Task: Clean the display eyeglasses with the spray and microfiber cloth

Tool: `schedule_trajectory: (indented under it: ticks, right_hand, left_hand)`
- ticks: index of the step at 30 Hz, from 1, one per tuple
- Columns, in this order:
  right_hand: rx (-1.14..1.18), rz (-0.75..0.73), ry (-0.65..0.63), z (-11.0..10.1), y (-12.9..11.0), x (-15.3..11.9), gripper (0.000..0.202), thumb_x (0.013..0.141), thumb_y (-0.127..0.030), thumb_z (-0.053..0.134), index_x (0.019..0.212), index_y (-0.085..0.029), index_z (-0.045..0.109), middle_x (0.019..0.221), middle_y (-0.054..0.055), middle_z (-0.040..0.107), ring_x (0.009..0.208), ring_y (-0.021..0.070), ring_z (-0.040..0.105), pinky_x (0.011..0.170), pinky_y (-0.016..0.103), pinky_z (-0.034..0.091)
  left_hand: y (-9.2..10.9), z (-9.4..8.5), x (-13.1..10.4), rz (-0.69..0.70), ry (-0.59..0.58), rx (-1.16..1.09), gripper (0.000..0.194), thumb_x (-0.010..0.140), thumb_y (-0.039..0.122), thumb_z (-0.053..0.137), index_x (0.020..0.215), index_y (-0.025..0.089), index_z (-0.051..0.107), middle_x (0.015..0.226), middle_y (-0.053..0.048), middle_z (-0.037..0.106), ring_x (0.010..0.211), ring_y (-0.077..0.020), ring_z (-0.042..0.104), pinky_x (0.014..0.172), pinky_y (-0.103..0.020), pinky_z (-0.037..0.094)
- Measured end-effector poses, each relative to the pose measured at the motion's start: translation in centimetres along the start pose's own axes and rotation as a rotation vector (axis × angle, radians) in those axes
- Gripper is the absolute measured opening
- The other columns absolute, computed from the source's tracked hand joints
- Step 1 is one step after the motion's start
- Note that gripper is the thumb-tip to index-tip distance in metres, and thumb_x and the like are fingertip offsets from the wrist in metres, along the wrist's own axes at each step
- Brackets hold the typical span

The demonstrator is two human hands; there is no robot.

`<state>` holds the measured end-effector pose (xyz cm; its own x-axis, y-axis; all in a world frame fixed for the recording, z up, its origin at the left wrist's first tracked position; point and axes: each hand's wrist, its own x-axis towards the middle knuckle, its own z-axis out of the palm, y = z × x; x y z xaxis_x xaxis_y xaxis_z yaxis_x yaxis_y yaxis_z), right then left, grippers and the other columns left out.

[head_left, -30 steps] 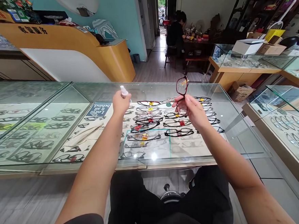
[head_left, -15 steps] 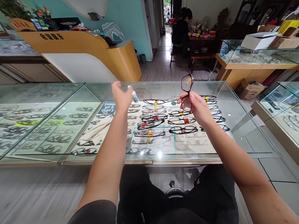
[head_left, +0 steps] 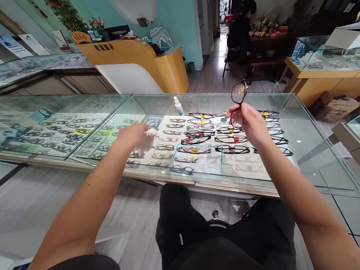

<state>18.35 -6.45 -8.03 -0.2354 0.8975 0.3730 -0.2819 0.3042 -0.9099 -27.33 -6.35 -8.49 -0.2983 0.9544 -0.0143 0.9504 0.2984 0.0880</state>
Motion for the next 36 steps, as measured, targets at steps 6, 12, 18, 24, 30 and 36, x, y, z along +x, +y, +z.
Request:
schedule_trajectory:
  ticks: [6, 12, 18, 24, 30, 36]
  right_hand:
    - [0.011, 0.017, -0.003, 0.0, 0.2, 0.0, 0.043, 0.102, -0.066, 0.069, 0.110, -0.025, 0.079, 0.100, 0.005, 0.079, 0.083, 0.0181, 0.067, 0.078, 0.032, 0.056]
    - [0.051, 0.017, -0.026, -0.3, 0.7, 0.2, 0.039, 0.104, -0.062, 0.069, 0.111, -0.024, 0.080, 0.099, 0.005, 0.080, 0.080, 0.0155, 0.065, 0.078, 0.030, 0.054]
    - [0.047, 0.006, -0.042, -0.1, 0.3, -0.1, 0.041, 0.104, -0.062, 0.068, 0.112, -0.024, 0.080, 0.100, 0.005, 0.080, 0.082, 0.0162, 0.065, 0.082, 0.031, 0.054]
    - [0.059, 0.018, -0.058, 0.2, -0.7, -0.6, 0.038, 0.106, -0.060, 0.067, 0.111, -0.025, 0.080, 0.100, 0.005, 0.081, 0.085, 0.0171, 0.067, 0.085, 0.032, 0.054]
    - [0.056, -0.008, -0.052, 0.1, -1.2, -0.7, 0.038, 0.107, -0.058, 0.066, 0.113, -0.024, 0.080, 0.103, 0.005, 0.081, 0.085, 0.0176, 0.067, 0.086, 0.033, 0.053]
    - [0.056, -0.004, -0.063, 0.0, -1.4, -0.6, 0.039, 0.106, -0.059, 0.066, 0.112, -0.023, 0.079, 0.103, 0.005, 0.081, 0.083, 0.0163, 0.067, 0.086, 0.033, 0.054]
  left_hand:
    - [-0.9, 1.4, -0.7, 0.068, -0.012, -0.066, 0.044, 0.064, 0.056, 0.092, 0.086, 0.026, 0.070, 0.092, -0.012, 0.077, 0.102, -0.0394, 0.072, 0.090, -0.040, 0.049]
    - [-0.5, 0.5, -0.8, 0.012, 0.040, -0.236, 0.033, 0.078, 0.057, 0.078, 0.079, 0.026, 0.066, 0.067, -0.005, 0.063, 0.078, -0.0295, 0.061, 0.076, -0.035, 0.039]
    - [0.1, -3.4, -2.2, -0.101, 0.147, -0.537, 0.035, 0.087, 0.050, 0.073, 0.073, 0.022, 0.056, 0.068, 0.001, 0.057, 0.074, -0.0187, 0.048, 0.071, -0.029, 0.034]
    - [2.4, -10.3, -3.1, -0.089, 0.225, -0.876, 0.010, 0.086, 0.029, 0.069, 0.091, 0.021, 0.066, 0.067, 0.004, 0.054, 0.064, -0.0126, 0.044, 0.065, -0.025, 0.031]
    - [11.1, -14.3, -4.1, 0.120, 0.124, -1.310, 0.011, 0.087, 0.005, 0.062, 0.092, 0.014, 0.066, 0.076, -0.001, 0.065, 0.071, -0.0141, 0.058, 0.072, -0.028, 0.041]
    - [20.5, -10.7, -4.6, 0.179, -0.173, -1.515, 0.008, 0.093, 0.008, 0.063, 0.091, 0.015, 0.062, 0.075, 0.000, 0.065, 0.067, -0.0145, 0.061, 0.067, -0.027, 0.046]
